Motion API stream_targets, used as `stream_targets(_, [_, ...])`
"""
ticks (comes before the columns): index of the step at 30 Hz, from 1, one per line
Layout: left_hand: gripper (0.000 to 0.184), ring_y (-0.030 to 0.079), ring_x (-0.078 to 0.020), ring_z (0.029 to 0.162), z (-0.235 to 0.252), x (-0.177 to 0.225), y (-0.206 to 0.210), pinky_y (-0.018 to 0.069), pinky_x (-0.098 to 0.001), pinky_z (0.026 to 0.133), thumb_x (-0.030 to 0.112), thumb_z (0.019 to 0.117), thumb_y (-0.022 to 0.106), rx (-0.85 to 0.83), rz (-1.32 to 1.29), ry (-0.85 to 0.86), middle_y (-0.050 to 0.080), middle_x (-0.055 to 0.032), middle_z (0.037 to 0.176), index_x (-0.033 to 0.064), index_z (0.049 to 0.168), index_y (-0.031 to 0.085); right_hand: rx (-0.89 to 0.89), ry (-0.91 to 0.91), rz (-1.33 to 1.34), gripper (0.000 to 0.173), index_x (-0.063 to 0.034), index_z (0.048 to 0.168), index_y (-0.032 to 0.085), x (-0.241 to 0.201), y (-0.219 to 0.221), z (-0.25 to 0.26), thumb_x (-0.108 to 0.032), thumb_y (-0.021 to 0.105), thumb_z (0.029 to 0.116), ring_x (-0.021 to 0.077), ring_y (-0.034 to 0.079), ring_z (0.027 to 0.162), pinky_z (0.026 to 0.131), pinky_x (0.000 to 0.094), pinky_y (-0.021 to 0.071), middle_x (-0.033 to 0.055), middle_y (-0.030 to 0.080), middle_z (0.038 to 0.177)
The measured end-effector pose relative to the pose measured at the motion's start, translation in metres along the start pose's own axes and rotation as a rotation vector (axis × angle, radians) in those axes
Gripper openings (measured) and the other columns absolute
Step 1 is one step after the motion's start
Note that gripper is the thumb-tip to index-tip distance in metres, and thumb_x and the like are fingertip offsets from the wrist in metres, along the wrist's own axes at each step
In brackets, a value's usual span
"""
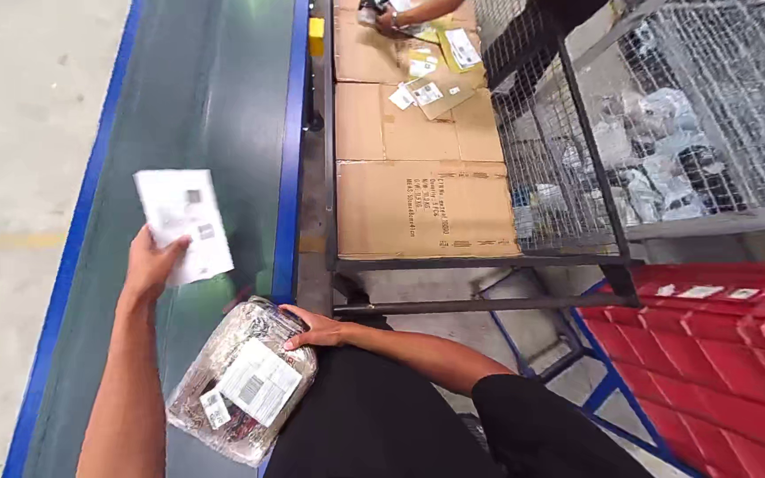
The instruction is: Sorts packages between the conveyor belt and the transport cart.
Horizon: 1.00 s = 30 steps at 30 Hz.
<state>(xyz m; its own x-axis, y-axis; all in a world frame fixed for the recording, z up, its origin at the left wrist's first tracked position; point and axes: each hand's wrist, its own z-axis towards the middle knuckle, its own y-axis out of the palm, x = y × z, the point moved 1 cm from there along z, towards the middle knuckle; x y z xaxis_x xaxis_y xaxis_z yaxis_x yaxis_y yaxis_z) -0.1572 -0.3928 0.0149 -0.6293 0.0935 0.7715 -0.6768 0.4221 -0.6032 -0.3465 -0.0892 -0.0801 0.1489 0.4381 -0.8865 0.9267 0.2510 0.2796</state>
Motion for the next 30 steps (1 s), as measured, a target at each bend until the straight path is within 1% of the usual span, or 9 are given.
stream_targets(4, [0.063, 0.072, -0.0269, 0.101, 0.102, 0.175, 0.16, 0.0615, -0.0485, 0.088, 0.015, 0.093, 0.075, -0.316, -0.289, 0.114, 0.066, -0.0194, 0.124, 0.005, 0.147, 0.044, 0.061, -0.055, 0.125, 0.091, -0.0076, 0.161, 0.026, 0.0, -0.039, -0.005, -0.027, 0.078, 0.0881, 0.029, 0.054, 0.133, 0.112, 0.0476, 0.0447, 0.023, 0.047, 0.152])
stream_targets(7, [0.091, 0.063, -0.03, 0.122, 0.161, 0.275, 0.274, 0.0569, -0.0461, 0.099, 0.038, 0.0969, 0.07, -0.51, -0.527, -0.016, 0.05, -0.0225, 0.148, 0.0089, 0.162, 0.013, 0.116, -0.102, 0.227, 0.097, -0.0056, 0.161, 0.024, -0.003, -0.067, -0.003, -0.037, 0.076, 0.086, 0.0292, 0.057, 0.128, 0.108, 0.0477, 0.0476, 0.025, 0.049, 0.148])
stream_targets(9, [0.102, 0.056, -0.0305, 0.134, 0.189, 0.313, 0.306, 0.0533, -0.0434, 0.107, 0.048, 0.0967, 0.067, -0.574, -0.575, -0.049, 0.036, -0.0221, 0.16, 0.0103, 0.164, 0.001, 0.184, -0.111, 0.295, 0.105, -0.0058, 0.162, 0.021, -0.005, -0.092, -0.009, -0.049, 0.075, 0.0826, 0.0294, 0.059, 0.126, 0.106, 0.0484, 0.0492, 0.0254, 0.05, 0.148])
stream_targets(11, [0.087, 0.058, -0.0282, 0.132, 0.201, 0.324, 0.291, 0.0526, -0.0429, 0.108, 0.045, 0.1012, 0.061, -0.6, -0.493, 0.027, 0.045, -0.0186, 0.155, 0.0102, 0.163, 0.011, 0.273, -0.097, 0.405, 0.109, -0.0083, 0.163, 0.017, -0.006, -0.114, -0.017, -0.055, 0.073, 0.0808, 0.0258, 0.063, 0.12, 0.101, 0.0466, 0.0534, 0.0229, 0.053, 0.144])
stream_targets(15, [0.06, 0.061, -0.022, 0.128, 0.203, 0.283, 0.188, 0.0515, -0.0417, 0.107, 0.036, 0.1069, 0.051, -0.451, -0.251, 0.152, 0.052, -0.0099, 0.151, 0.0123, 0.158, 0.031, 0.518, -0.035, 0.62, 0.107, -0.0157, 0.164, 0.012, -0.012, -0.177, -0.03, -0.061, 0.066, 0.0835, 0.0202, 0.066, 0.107, 0.087, 0.0436, 0.0583, 0.015, 0.061, 0.134])
stream_targets(19, [0.055, 0.066, -0.026, 0.122, 0.151, 0.165, 0.08, 0.0561, -0.044, 0.102, 0.037, 0.1066, 0.051, -0.067, -0.344, 0.066, 0.06, -0.0103, 0.143, 0.0094, 0.152, 0.038, 0.852, -0.152, 0.678, 0.083, -0.0075, 0.149, 0.037, -0.048, -0.28, -0.023, -0.066, 0.049, 0.0919, 0.0165, 0.068, 0.102, 0.084, 0.0394, 0.06, 0.0092, 0.067, 0.119])
stream_targets(23, [0.056, 0.068, -0.0238, 0.117, 0.038, 0.041, 0.023, 0.0582, -0.0421, 0.098, 0.036, 0.1064, 0.05, 0.153, -0.392, -0.206, 0.06, -0.0084, 0.142, 0.0107, 0.154, 0.035, 1.014, -0.469, 0.748, 0.074, -0.0198, 0.148, 0.041, -0.116, -0.465, 0.031, -0.072, 0.023, 0.099, 0.0226, 0.063, 0.113, 0.088, 0.0477, 0.0575, 0.0084, 0.061, 0.132])
stream_targets(26, [0.059, 0.066, -0.0176, 0.118, -0.067, -0.024, 0.014, 0.0572, -0.0369, 0.098, 0.029, 0.1072, 0.049, 0.356, -0.329, -0.442, 0.054, -0.009, 0.147, 0.0091, 0.157, 0.025, 1.051, -0.541, 0.707, 0.088, -0.0283, 0.163, 0.015, -0.182, -0.583, 0.08, -0.083, 0.015, 0.0936, 0.0313, 0.049, 0.137, 0.101, 0.0618, 0.0503, 0.0101, 0.039, 0.159])
stream_targets(30, [0.066, 0.061, -0.0255, 0.126, -0.215, -0.06, 0.02, 0.0541, -0.0421, 0.103, 0.026, 0.1029, 0.06, 0.699, -0.214, -0.683, 0.049, -0.0223, 0.15, -0.0006, 0.156, 0.029, 0.971, -0.429, 0.322, 0.069, -0.0245, 0.164, 0.017, -0.247, -0.559, 0.134, -0.062, 0.026, 0.1067, 0.0264, 0.043, 0.142, 0.107, 0.0539, 0.0468, 0.0096, 0.035, 0.162])
